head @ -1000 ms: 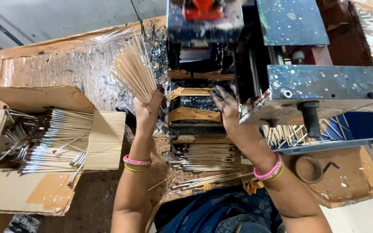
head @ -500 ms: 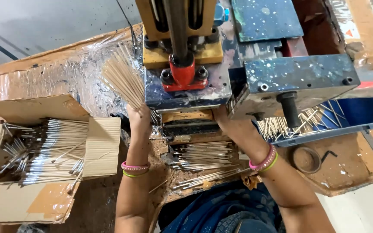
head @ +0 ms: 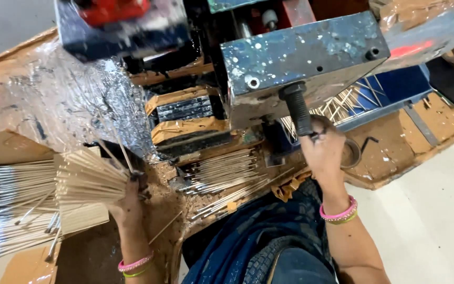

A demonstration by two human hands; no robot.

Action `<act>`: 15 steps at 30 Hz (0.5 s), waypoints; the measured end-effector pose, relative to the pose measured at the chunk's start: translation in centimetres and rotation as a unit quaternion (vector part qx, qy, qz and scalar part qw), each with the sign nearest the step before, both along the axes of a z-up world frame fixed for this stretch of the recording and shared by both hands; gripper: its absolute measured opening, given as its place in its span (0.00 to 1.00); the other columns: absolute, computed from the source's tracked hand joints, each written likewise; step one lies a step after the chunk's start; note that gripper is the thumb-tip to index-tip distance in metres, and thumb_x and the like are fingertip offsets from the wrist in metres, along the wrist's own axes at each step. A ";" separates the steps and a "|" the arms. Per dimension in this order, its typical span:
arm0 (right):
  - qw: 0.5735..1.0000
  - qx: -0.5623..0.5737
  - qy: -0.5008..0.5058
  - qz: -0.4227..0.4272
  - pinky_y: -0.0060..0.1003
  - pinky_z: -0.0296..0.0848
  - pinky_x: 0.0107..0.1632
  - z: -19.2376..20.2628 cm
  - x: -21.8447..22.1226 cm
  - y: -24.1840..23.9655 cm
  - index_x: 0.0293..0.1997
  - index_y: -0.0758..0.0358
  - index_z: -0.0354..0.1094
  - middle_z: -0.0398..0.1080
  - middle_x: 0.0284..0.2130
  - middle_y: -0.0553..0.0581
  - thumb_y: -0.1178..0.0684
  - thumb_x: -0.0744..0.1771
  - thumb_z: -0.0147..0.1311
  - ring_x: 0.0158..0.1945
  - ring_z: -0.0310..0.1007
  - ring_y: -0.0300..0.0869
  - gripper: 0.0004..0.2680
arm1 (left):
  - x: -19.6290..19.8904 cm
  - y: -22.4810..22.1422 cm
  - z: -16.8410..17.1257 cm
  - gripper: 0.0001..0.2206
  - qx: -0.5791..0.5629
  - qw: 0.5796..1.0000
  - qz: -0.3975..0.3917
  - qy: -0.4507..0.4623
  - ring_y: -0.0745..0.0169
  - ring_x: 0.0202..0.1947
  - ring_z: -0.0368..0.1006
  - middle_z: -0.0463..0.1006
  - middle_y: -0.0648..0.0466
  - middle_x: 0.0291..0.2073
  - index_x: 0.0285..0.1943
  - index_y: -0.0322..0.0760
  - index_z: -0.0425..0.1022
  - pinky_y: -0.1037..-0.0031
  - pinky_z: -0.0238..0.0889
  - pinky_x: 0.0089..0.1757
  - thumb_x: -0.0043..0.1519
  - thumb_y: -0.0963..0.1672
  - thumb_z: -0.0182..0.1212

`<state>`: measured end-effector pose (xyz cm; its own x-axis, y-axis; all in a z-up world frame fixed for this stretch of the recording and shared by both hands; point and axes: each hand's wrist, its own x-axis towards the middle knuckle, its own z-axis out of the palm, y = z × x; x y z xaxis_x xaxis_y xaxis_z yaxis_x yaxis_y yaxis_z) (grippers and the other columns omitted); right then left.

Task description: Feeding bamboo sticks into an industrial incense stick coating machine and organizing the finished sticks.

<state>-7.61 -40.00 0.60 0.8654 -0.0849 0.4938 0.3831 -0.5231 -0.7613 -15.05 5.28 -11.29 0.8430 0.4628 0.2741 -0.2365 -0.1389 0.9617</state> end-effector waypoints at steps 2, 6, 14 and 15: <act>0.979 -0.181 -0.006 -0.093 0.41 0.77 0.39 -1.3 -0.2 -1.9 0.46 0.67 0.77 0.78 0.40 0.64 0.58 0.67 0.59 0.37 0.78 0.47 0.06 | -0.7 0.3 -0.5 0.09 -0.113 0.993 0.009 0.031 0.69 0.40 0.70 0.74 0.56 0.45 0.52 0.33 0.71 0.77 0.69 0.40 0.64 0.36 0.57; 0.976 -0.079 0.194 0.064 0.38 0.75 0.30 -1.3 -0.8 2.8 0.53 0.64 0.73 0.78 0.28 0.57 0.54 0.64 0.59 0.25 0.75 0.42 0.13 | 1.0 -6.4 8.6 0.05 0.109 0.956 -0.262 0.074 0.68 0.22 0.71 0.79 0.56 0.28 0.38 0.35 0.78 0.76 0.68 0.25 0.64 0.35 0.59; 0.933 0.089 0.121 0.327 0.34 0.80 0.45 2.7 3.2 8.8 0.53 0.61 0.76 0.79 0.42 0.56 0.62 0.69 0.55 0.41 0.80 0.41 0.09 | 6.0 -3.9 9.9 0.13 -0.073 0.970 -0.164 0.163 0.68 0.32 0.75 0.77 0.54 0.37 0.49 0.33 0.73 0.75 0.73 0.30 0.56 0.37 0.64; 0.931 0.085 0.119 0.334 0.34 0.80 0.45 4.1 3.7 9.7 0.53 0.61 0.76 0.79 0.42 0.56 0.62 0.69 0.55 0.41 0.80 0.41 0.09 | 6.9 -3.4 10.1 0.13 -0.076 0.972 -0.157 0.158 0.68 0.32 0.75 0.77 0.54 0.37 0.49 0.33 0.73 0.75 0.73 0.30 0.56 0.37 0.64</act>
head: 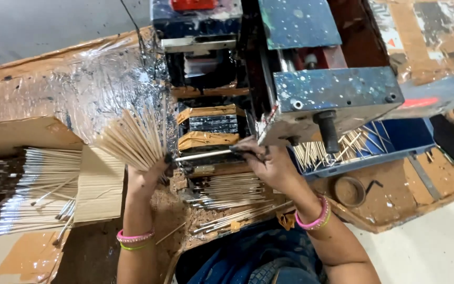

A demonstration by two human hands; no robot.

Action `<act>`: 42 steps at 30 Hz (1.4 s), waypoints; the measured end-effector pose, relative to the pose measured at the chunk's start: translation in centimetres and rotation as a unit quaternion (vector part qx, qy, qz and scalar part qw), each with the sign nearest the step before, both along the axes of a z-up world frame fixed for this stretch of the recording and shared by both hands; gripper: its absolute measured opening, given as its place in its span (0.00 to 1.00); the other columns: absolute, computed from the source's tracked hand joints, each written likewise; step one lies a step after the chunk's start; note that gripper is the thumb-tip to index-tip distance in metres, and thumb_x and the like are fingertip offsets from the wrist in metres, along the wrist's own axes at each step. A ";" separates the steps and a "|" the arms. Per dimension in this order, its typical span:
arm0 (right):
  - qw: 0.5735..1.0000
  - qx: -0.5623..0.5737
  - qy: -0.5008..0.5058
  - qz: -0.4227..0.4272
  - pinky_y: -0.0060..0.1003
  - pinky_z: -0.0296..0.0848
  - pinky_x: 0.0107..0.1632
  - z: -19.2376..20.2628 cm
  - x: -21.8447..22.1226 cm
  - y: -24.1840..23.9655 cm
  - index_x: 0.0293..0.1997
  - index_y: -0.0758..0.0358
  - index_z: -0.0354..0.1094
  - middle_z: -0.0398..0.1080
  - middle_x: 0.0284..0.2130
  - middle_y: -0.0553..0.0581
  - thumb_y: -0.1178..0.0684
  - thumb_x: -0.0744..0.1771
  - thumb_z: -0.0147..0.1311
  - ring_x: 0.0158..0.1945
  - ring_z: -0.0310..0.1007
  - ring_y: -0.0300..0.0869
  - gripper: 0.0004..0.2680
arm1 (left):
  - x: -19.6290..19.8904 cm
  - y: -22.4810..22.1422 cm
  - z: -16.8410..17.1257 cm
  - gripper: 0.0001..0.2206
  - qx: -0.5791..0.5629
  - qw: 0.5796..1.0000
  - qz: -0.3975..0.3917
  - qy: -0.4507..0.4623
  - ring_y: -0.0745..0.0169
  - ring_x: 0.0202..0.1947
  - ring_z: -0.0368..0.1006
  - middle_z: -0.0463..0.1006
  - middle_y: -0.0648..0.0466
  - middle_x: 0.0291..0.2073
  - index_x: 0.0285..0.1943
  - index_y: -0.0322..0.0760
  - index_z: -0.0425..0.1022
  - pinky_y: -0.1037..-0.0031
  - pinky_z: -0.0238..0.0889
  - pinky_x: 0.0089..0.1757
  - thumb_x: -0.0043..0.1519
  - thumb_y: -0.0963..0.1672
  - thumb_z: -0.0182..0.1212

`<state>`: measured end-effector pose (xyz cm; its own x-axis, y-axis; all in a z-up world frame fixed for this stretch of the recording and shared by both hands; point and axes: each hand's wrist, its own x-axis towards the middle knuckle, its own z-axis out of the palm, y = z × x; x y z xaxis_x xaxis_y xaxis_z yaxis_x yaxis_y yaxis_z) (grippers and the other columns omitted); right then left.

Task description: Feeding bamboo sticks into an industrial incense stick coating machine and organizing the finished sticks.

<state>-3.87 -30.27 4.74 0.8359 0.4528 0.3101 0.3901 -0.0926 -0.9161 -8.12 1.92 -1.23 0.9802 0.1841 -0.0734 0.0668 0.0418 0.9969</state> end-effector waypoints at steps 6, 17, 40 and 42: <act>0.910 -0.336 -0.226 -0.089 0.41 0.76 0.46 -3.5 6.1 3.6 0.69 0.51 0.63 0.65 0.65 0.45 0.65 0.68 0.47 0.42 0.76 0.50 0.20 | 4.8 -0.5 2.7 0.15 -0.059 0.972 0.141 -0.180 0.64 0.42 0.74 0.76 0.53 0.43 0.55 0.33 0.69 0.70 0.76 0.48 0.60 0.39 0.63; 0.859 -0.321 -0.321 -0.237 0.49 0.71 0.39 -4.6 3.3 2.1 0.47 0.65 0.74 0.73 0.36 0.63 0.60 0.67 0.53 0.34 0.74 0.56 0.06 | 7.4 -2.2 1.2 0.08 -0.096 0.980 0.142 -0.104 0.72 0.29 0.66 0.74 0.58 0.32 0.47 0.35 0.74 0.78 0.64 0.32 0.61 0.42 0.62; 0.882 -0.246 -0.124 -0.383 0.42 0.73 0.36 -4.8 -3.0 -9.6 0.48 0.62 0.76 0.76 0.31 0.64 0.58 0.66 0.62 0.30 0.76 0.51 0.08 | -5.9 0.6 -7.5 0.04 -0.078 0.980 0.113 -0.142 0.68 0.29 0.71 0.76 0.54 0.34 0.48 0.33 0.72 0.81 0.68 0.30 0.67 0.37 0.58; 0.878 -0.263 -0.081 -0.393 0.40 0.73 0.35 -5.3 -3.2 -9.6 0.51 0.64 0.76 0.76 0.31 0.64 0.58 0.65 0.62 0.29 0.76 0.50 0.10 | -6.3 0.0 -7.1 0.01 0.079 0.977 0.108 -0.168 0.68 0.33 0.71 0.78 0.53 0.37 0.47 0.30 0.74 0.82 0.67 0.35 0.70 0.36 0.58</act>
